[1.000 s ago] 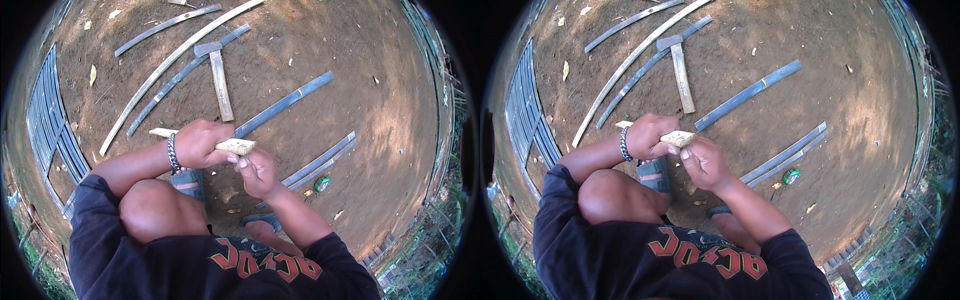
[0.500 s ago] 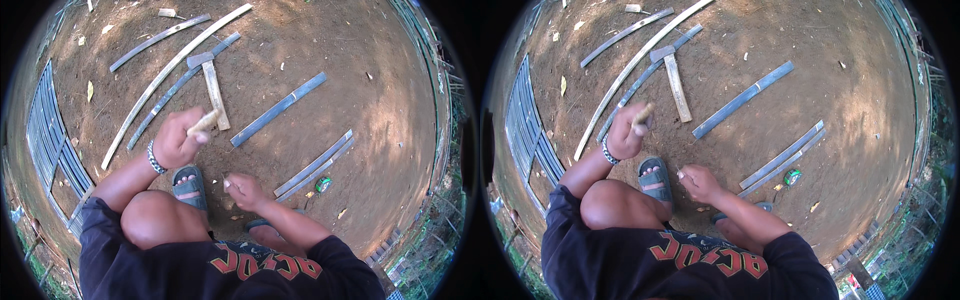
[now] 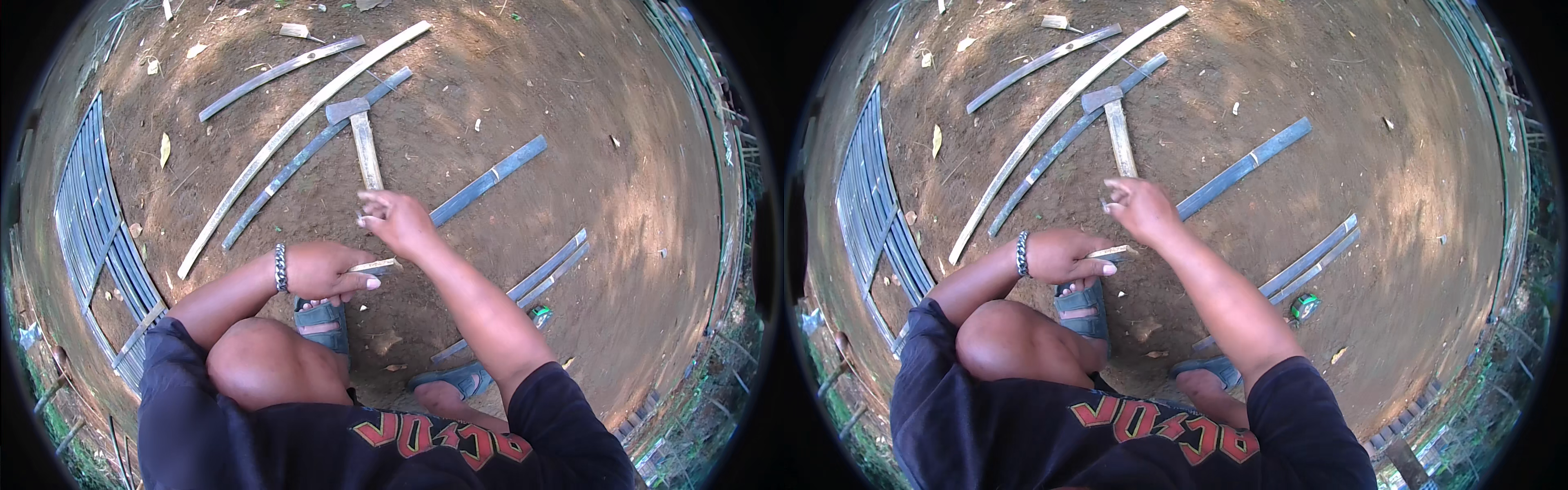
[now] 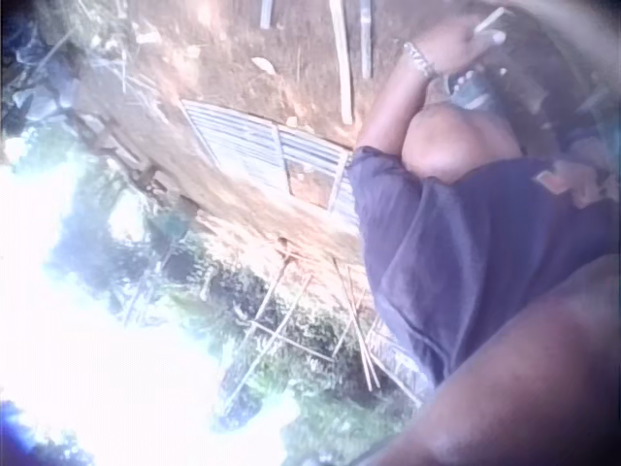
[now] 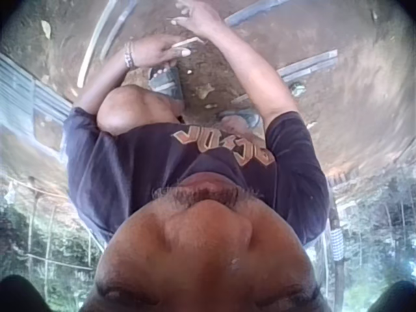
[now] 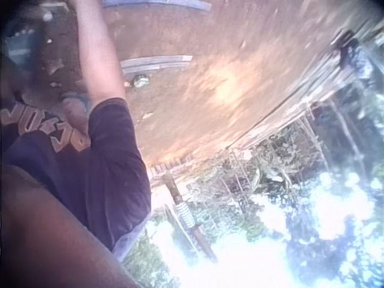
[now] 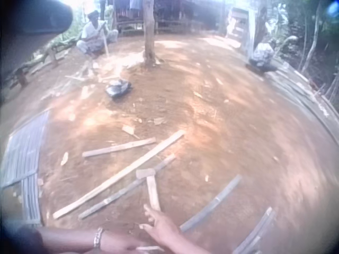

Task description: The person measures and arranges bamboo strips on the ground to form a rectangular frame. They use a tape measure to check dimensions and a small axe to split a piece of bamboo. The person then assembles the strips into a frame structure and secures the joints using the axe to drive in small wooden pegs.

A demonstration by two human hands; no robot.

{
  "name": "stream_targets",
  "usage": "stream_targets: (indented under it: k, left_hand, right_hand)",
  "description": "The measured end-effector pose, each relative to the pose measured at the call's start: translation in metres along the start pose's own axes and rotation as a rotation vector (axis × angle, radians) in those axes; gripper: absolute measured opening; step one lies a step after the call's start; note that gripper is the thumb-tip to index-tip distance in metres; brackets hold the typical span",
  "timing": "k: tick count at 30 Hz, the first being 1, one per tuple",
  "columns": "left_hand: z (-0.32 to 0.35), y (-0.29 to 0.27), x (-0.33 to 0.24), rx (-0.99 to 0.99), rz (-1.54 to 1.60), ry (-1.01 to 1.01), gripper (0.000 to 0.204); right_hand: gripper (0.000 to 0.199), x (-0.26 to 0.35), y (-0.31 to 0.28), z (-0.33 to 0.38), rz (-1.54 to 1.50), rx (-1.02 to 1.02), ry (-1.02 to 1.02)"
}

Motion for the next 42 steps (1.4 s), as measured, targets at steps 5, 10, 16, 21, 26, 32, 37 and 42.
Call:
stream_targets:
  k: [5,10,16,21,26,32,37,42]
  left_hand:
    - [0.023,-0.043,-0.007,-0.291,0.309,0.255,0.033]
    - [0.046,-0.122,-0.013,-0.94,0.804,0.584,0.038]
    - [0.006,-0.07,0.042,-0.86,1.312,0.502,0.042]
    - [-0.016,0.019,0.097,-0.497,1.129,-0.063,0.045]
    - [-0.022,0.083,0.143,-0.097,0.928,-0.402,0.045]
    - [-0.067,0.029,0.046,0.064,-0.188,-0.067,0.05]
    - [-0.145,0.002,-0.026,-0.032,-0.706,0.002,0.046]
    - [-0.232,0.001,-0.045,-0.607,-0.8,0.065,0.049]
  right_hand:
    - [0.026,0.017,-0.002,0.005,-0.223,-0.013,0.032]
    - [0.038,-0.006,-0.005,0.064,-0.402,-0.081,0.012]
    - [0.064,0.008,0.002,0.12,-0.11,-0.005,-0.064]
    - [0.061,-0.056,0.033,0.19,-0.111,0.118,0.201]
    - [0.057,-0.09,0.027,0.246,-0.144,0.129,0.263]
    - [0.052,-0.153,-0.079,0.256,0.118,-0.157,0.381]
    - [0.054,-0.205,-0.218,0.244,0.302,-0.431,0.32]
    - [0.052,-0.241,-0.313,0.215,0.482,-0.619,0.177]
Point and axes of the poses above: each hand's wrist, its own z-axis away from the middle knuckle, its own y-axis out of the palm, x = y × z, the point moved 5 cm from there along -z, towards the middle knuckle, and after that the axes turned 7 degrees about -z, right-handed, at the moved point
